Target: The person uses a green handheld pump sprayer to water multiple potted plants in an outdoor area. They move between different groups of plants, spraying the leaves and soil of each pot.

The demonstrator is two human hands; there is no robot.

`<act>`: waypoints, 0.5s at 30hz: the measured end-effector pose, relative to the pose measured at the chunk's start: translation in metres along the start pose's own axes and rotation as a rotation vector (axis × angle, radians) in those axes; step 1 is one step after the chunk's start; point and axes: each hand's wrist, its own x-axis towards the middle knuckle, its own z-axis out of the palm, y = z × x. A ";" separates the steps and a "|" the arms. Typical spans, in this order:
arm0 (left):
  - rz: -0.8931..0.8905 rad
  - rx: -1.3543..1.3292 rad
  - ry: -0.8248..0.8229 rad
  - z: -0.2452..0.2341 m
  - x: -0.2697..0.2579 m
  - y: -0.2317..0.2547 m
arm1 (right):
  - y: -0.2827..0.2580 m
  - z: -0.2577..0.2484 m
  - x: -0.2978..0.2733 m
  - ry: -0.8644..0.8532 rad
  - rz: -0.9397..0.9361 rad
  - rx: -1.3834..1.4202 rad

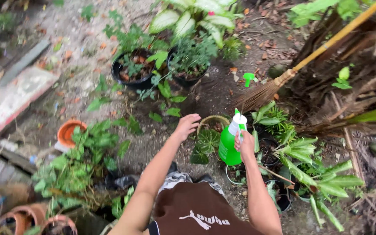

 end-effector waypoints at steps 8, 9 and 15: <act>0.016 -0.026 0.150 -0.064 -0.023 0.001 | 0.011 0.039 0.024 -0.201 0.004 -0.155; 0.017 0.036 0.144 -0.071 -0.027 0.005 | 0.010 0.047 0.023 -0.218 0.011 -0.163; 0.046 0.113 0.101 -0.097 -0.051 0.007 | 0.019 0.096 0.013 -0.229 0.018 -0.154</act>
